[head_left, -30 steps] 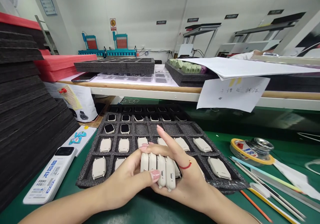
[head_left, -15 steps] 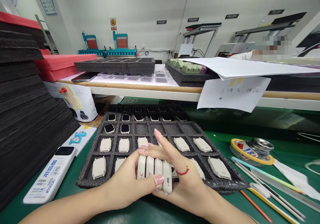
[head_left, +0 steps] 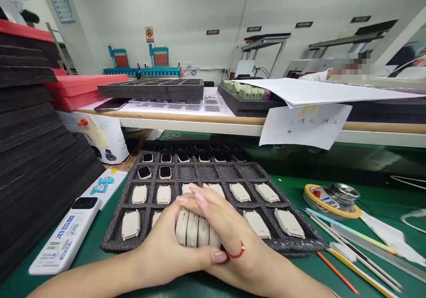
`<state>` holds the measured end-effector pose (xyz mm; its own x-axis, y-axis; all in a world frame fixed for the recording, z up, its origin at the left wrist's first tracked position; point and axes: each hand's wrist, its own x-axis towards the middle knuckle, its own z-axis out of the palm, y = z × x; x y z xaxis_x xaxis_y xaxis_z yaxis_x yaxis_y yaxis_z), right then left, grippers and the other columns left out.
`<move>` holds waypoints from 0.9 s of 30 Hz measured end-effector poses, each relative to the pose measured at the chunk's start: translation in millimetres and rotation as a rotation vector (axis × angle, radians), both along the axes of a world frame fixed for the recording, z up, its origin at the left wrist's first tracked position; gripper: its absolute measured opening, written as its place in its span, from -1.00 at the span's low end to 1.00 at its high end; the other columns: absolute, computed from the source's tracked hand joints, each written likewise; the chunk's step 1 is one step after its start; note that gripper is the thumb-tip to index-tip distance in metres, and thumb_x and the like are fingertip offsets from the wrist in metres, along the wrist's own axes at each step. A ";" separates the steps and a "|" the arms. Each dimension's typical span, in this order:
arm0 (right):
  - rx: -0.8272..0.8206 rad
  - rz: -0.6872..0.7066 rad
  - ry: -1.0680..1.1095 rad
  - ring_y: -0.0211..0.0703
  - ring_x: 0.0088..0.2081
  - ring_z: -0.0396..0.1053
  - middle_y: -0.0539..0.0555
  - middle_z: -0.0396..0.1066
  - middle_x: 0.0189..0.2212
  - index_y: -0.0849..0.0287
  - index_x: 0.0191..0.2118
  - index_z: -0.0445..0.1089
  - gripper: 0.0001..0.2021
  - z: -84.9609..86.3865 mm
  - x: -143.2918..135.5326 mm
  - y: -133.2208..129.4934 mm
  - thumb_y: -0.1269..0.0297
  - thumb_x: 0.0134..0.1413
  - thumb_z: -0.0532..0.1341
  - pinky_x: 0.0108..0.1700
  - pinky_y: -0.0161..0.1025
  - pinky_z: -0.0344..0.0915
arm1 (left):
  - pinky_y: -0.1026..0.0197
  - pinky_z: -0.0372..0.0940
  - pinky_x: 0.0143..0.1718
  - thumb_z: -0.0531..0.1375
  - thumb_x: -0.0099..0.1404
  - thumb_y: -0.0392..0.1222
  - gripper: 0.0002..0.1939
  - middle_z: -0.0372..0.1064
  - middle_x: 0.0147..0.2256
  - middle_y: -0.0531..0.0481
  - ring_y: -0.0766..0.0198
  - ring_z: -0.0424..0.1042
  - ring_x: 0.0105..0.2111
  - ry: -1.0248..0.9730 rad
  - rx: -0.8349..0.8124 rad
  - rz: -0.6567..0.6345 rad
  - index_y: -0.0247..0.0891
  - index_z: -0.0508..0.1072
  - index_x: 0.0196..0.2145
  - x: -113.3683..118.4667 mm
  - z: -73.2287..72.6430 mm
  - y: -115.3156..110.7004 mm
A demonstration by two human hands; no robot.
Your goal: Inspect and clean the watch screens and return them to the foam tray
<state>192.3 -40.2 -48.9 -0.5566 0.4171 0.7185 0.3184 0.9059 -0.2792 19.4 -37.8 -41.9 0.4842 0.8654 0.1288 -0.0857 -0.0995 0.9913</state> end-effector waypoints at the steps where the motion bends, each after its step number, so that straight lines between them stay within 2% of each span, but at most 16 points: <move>1: 0.003 0.013 0.023 0.10 0.38 0.03 0.30 0.26 0.25 0.20 0.45 -0.34 -0.13 1.6 1.2 -1.3 0.18 0.25 0.24 0.37 0.15 0.03 | 0.12 0.34 0.06 0.45 0.05 -0.21 -0.42 0.47 0.00 -0.06 0.05 0.43 0.04 0.021 0.066 0.002 -0.16 0.37 0.01 -1.9 0.7 -1.7; 3: -0.068 0.034 0.133 0.17 0.37 0.04 0.29 0.19 0.28 0.17 0.45 -0.30 -0.06 3.8 4.0 -3.7 -0.07 0.18 0.25 0.38 0.18 -0.01 | 0.17 0.36 0.01 0.43 0.09 -0.24 -0.41 0.50 -0.04 -0.03 0.09 0.48 0.00 0.067 0.179 -0.028 -0.11 0.34 0.06 -6.4 1.1 -4.2; 5: -0.218 0.036 0.278 0.16 0.33 0.12 0.23 0.20 0.28 0.08 0.43 -0.20 -0.16 4.2 6.6 -4.9 -0.19 0.22 0.13 0.37 0.16 0.02 | 0.22 0.38 -0.03 0.42 0.12 -0.27 -0.37 0.52 -0.05 0.01 0.15 0.52 -0.07 0.093 0.268 -0.057 -0.05 0.27 0.09 -10.4 0.3 -5.0; 8: -0.466 0.014 0.434 0.04 0.27 0.21 0.13 0.31 0.18 -0.04 0.39 -0.03 -0.39 3.6 7.8 -4.0 -0.14 0.34 -0.02 0.34 0.06 0.09 | 0.27 0.39 -0.05 0.42 0.13 -0.32 -0.30 0.51 0.00 0.04 0.23 0.54 -0.10 0.107 0.409 -0.054 0.03 0.20 0.12 -13.3 -1.3 -4.0; 10: -0.620 0.016 0.457 -0.01 0.23 0.26 0.11 0.35 0.14 -0.07 0.36 0.03 -0.45 4.8 6.8 -2.5 -0.11 0.36 -0.03 0.30 0.00 0.15 | 0.29 0.39 -0.07 0.41 0.13 -0.33 -0.29 0.50 0.00 0.05 0.25 0.54 -0.11 0.118 0.491 -0.024 0.06 0.20 0.13 -13.3 -2.0 -3.5; 15: -0.960 0.048 0.318 0.03 0.11 0.39 0.18 0.39 0.12 0.00 0.37 0.02 -0.32 14.3 4.9 -0.1 -0.25 0.28 -0.03 0.16 0.04 0.30 | 0.33 0.40 -0.14 0.42 0.11 -0.38 -0.35 0.48 -0.01 0.03 0.25 0.55 -0.14 0.116 0.597 0.062 0.03 0.30 0.08 -11.5 -2.0 -4.4; 18: -1.132 0.134 0.334 0.04 0.08 0.42 0.19 0.42 0.09 0.06 0.35 0.05 -0.24 15.3 3.7 -0.1 -0.31 0.20 0.05 0.16 0.04 0.30 | 0.30 0.38 -0.03 0.41 0.12 -0.40 -0.36 0.49 -0.01 0.04 0.22 0.53 -0.05 0.107 0.618 0.076 0.04 0.32 0.07 -10.2 -3.1 -4.0; 20: -1.238 0.225 0.407 0.05 0.06 0.43 0.20 0.42 0.09 0.08 0.34 0.04 -0.14 12.0 0.8 -0.9 -0.32 0.05 0.21 0.10 0.01 0.37 | 0.24 0.34 0.07 0.39 0.15 -0.39 -0.38 0.49 0.00 0.03 0.19 0.48 0.03 0.108 0.632 0.069 0.04 0.32 0.08 -9.5 -5.6 -2.3; 22: -1.266 0.249 0.473 0.05 0.07 0.44 0.19 0.41 0.09 0.05 0.33 0.03 -0.03 7.5 -3.3 -2.4 -0.20 -0.13 0.41 0.07 -0.03 0.40 | 0.16 0.28 0.15 0.35 0.22 -0.33 -0.41 0.45 0.05 -0.01 0.15 0.42 0.09 0.106 0.670 0.034 0.03 0.29 0.14 -9.3 -9.3 0.3; 24: -1.191 0.178 0.496 0.04 0.13 0.39 0.15 0.39 0.13 0.00 0.33 0.03 0.04 4.5 -6.8 -4.2 0.03 -0.26 0.54 0.12 -0.06 0.37 | 0.08 0.17 0.25 0.30 0.27 -0.26 -0.37 0.35 0.15 -0.09 0.09 0.30 0.19 0.117 0.734 0.009 0.01 0.22 0.23 -9.7 -13.4 2.7; 26: -1.051 0.092 0.476 -0.02 0.08 0.44 0.09 0.44 0.07 -0.05 0.36 -0.01 0.07 4.0 -8.0 -5.4 0.24 -0.26 0.56 0.10 -0.10 0.40 | -0.04 -0.01 0.34 0.34 0.23 -0.22 -0.21 0.11 0.31 -0.11 -0.01 0.07 0.32 0.134 0.755 0.021 0.05 0.10 0.32 -10.1 -16.2 3.8; 27: -0.957 0.063 0.454 -0.05 0.00 0.49 0.06 0.49 0.01 -0.08 0.38 -0.07 0.09 4.4 -7.7 -5.5 0.31 -0.22 0.54 0.05 -0.12 0.44 | -0.09 -0.08 0.35 0.41 0.15 -0.20 -0.07 -0.04 0.37 -0.10 -0.06 -0.06 0.37 0.137 0.708 0.030 0.10 0.02 0.34 -9.9 -16.7 3.8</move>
